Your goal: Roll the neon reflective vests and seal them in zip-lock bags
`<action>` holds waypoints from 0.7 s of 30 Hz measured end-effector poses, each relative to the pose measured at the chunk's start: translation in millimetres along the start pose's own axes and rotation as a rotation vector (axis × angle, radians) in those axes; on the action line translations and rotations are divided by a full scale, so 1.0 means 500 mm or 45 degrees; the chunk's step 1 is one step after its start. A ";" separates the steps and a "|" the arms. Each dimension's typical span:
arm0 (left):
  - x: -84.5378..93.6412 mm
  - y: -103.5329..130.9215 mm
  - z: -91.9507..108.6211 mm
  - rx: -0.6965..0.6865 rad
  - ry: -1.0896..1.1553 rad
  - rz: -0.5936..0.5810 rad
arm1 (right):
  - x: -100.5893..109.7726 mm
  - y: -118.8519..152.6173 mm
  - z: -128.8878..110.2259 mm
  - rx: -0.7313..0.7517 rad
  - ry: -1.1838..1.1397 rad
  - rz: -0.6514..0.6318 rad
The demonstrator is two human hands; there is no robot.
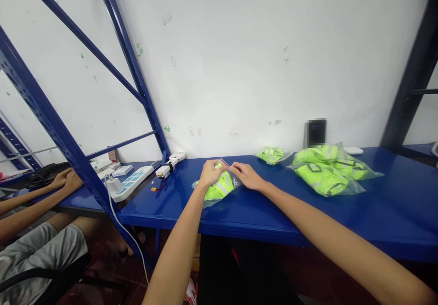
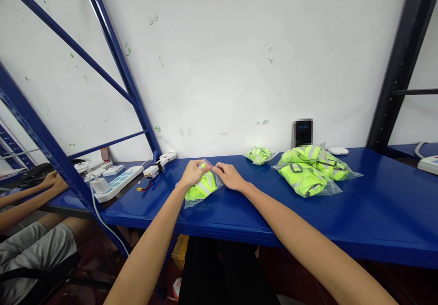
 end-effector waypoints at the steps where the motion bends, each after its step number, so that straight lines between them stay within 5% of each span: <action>1: -0.003 0.001 0.003 -0.006 -0.011 -0.010 | 0.001 -0.001 0.002 -0.001 0.020 0.013; 15: -0.005 -0.007 -0.002 -0.006 0.125 -0.083 | -0.014 -0.013 -0.011 -0.034 0.352 0.007; 21: -0.010 -0.009 0.010 -0.063 -0.109 -0.041 | -0.022 -0.009 -0.004 -0.035 0.377 -0.054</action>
Point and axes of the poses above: each hand's wrist, its own y-axis away from the middle knuckle, its own x-axis out of the back of the hand, z = x × y, the point moved 7 cm from there along -y, towards the middle knuckle, and after that the axes turned 15 degrees about y, right-handed, at the moved point
